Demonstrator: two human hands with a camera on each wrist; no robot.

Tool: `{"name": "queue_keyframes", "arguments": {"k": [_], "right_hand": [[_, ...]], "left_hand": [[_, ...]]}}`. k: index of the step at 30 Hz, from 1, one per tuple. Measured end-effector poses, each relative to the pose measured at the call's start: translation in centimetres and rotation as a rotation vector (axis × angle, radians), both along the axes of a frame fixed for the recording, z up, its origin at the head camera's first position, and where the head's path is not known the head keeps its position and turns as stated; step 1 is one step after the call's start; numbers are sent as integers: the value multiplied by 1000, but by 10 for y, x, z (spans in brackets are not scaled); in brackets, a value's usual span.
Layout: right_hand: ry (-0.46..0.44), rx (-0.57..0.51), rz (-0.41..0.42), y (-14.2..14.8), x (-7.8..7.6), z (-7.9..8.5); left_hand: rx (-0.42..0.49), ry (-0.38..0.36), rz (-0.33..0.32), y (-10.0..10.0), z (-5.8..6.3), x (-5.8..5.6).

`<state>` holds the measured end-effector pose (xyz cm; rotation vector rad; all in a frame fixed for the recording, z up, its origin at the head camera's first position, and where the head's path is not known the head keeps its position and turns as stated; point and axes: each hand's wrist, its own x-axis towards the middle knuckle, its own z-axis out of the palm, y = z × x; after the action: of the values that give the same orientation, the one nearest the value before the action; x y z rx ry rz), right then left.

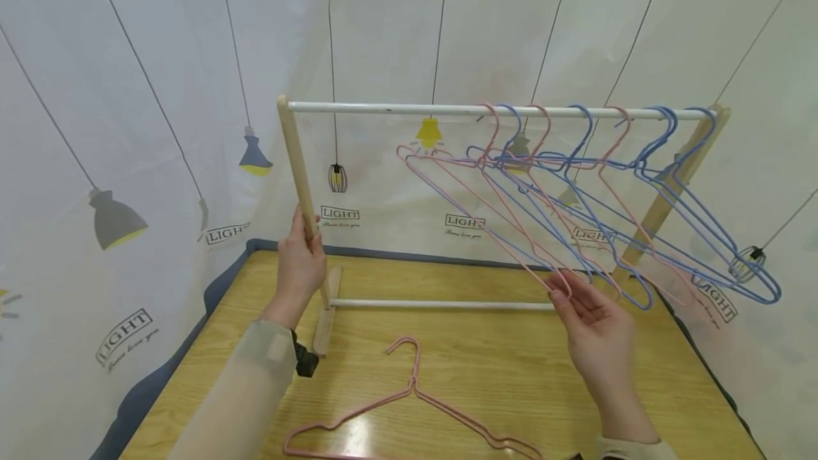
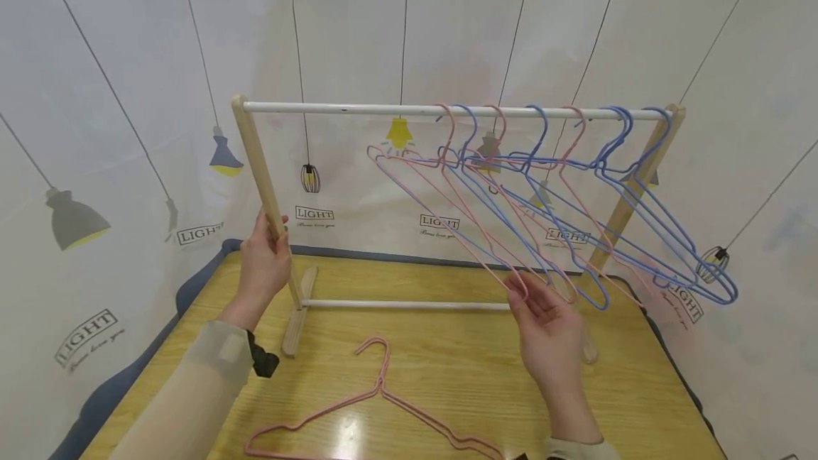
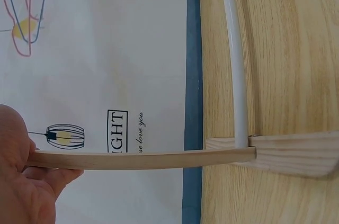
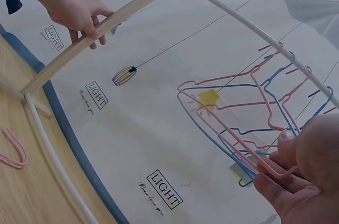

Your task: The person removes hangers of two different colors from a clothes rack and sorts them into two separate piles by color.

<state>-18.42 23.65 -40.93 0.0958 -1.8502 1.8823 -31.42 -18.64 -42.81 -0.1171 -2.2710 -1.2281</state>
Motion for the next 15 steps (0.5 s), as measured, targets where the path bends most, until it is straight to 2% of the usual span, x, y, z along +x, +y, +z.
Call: {"name": "queue_keyframes", "arguments": {"k": [4,9,11,15], "right_hand": [[41,-4,23,-7,-11,5],[116,88,35,-13,-21,8],[126,125,40,-15,-23,9],[121,121,55,-17,-26,7]], "left_hand": [[2,-2,1,-1,0,-1],[2,-13,1,-1,-2,-2],[5,-17,3,-1,-2,-2],[10,-16,5,-1,-1,-3]]}}
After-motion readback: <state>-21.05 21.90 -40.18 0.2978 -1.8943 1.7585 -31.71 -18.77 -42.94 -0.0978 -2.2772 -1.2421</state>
